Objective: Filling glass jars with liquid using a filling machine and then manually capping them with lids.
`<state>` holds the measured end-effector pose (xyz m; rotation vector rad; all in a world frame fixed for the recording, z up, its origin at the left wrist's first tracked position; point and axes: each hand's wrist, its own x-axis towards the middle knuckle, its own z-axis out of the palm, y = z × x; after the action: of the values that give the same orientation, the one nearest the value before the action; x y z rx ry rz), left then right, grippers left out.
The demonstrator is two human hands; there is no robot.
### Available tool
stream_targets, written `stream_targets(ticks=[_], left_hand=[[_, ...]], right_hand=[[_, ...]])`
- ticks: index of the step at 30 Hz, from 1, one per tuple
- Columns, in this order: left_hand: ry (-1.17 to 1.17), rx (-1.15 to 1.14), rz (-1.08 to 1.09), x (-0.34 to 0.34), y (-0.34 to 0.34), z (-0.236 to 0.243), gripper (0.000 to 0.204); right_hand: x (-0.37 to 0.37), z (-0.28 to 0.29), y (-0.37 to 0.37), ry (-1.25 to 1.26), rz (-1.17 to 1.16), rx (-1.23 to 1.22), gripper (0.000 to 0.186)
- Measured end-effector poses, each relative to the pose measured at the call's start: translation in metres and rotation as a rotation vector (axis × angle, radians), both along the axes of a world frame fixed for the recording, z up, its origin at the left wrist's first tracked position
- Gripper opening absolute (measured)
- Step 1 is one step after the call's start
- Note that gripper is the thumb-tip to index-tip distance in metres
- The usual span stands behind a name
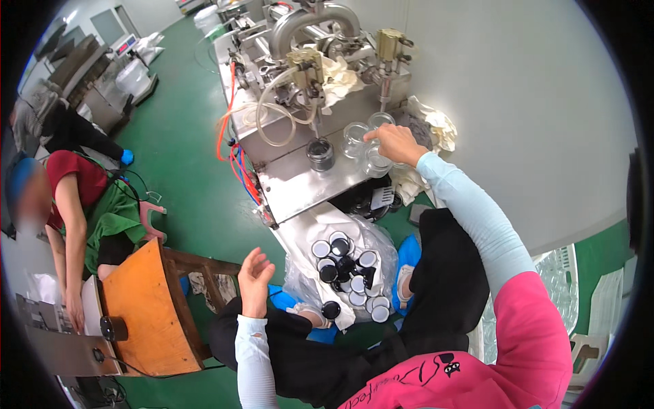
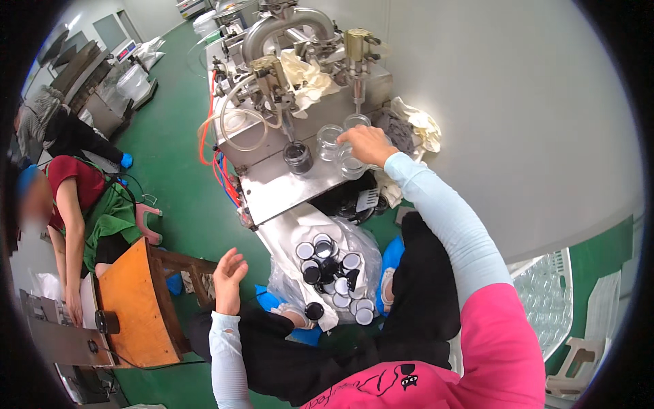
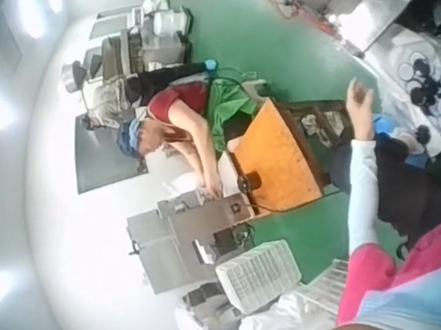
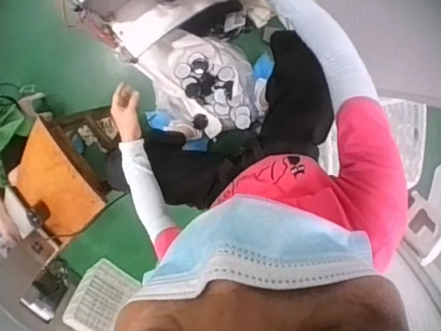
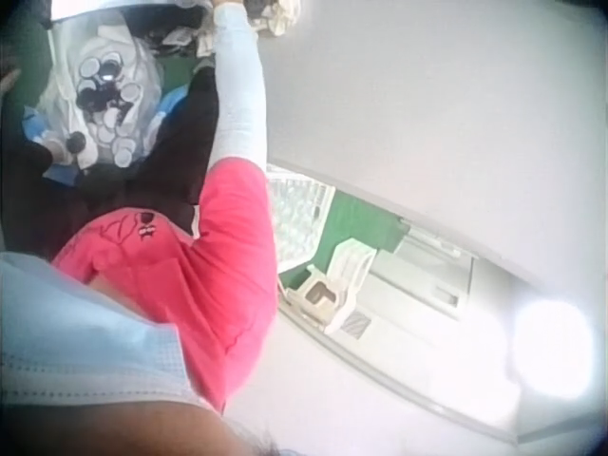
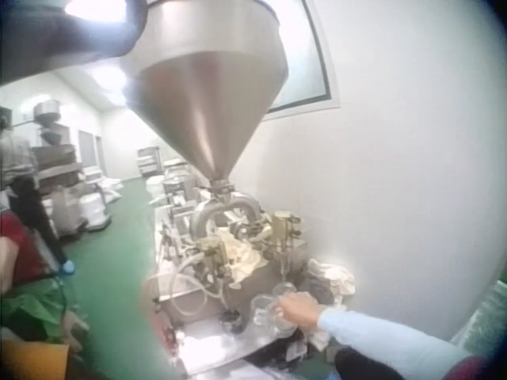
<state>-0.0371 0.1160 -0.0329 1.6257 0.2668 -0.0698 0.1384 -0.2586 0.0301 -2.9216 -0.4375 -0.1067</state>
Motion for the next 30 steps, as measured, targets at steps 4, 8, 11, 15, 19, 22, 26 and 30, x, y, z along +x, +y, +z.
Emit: stream_targets(ticks=[4, 8, 11, 15, 19, 22, 26, 30], left_hand=[[0.015, 0.004, -0.032, 0.008, -0.008, 0.007, 0.046], [-0.096, 0.090, -0.111, 0.046, -0.032, 0.009, 0.045], [-0.240, 0.185, -0.200, 0.092, -0.062, 0.002, 0.052], [-0.394, 0.447, -0.162, 0.160, -0.107, -0.026, 0.081], [-0.414, 0.430, -0.100, 0.211, -0.155, -0.040, 0.088], [-0.382, 0.434, -0.082, 0.215, -0.157, -0.032, 0.083], [-0.394, 0.495, -0.054, 0.191, -0.140, -0.037, 0.073], [-0.342, 0.527, -0.087, 0.156, -0.129, -0.025, 0.076]], right_hand=[[0.035, -0.031, 0.002, 0.025, -0.125, -0.014, 0.043], [0.046, -0.046, -0.006, -0.031, -0.169, -0.008, 0.044], [0.037, -0.036, -0.008, -0.133, -0.103, 0.073, 0.042], [-0.003, -0.017, 0.014, -0.232, -0.031, 0.118, 0.035], [-0.012, -0.035, 0.021, -0.061, -0.046, 0.129, 0.029], [-0.013, -0.048, 0.026, -0.034, 0.019, 0.183, 0.024], [-0.004, -0.051, 0.048, -0.049, 0.152, 0.241, 0.018], [0.015, -0.055, 0.065, -0.101, 0.209, 0.319, 0.016]])
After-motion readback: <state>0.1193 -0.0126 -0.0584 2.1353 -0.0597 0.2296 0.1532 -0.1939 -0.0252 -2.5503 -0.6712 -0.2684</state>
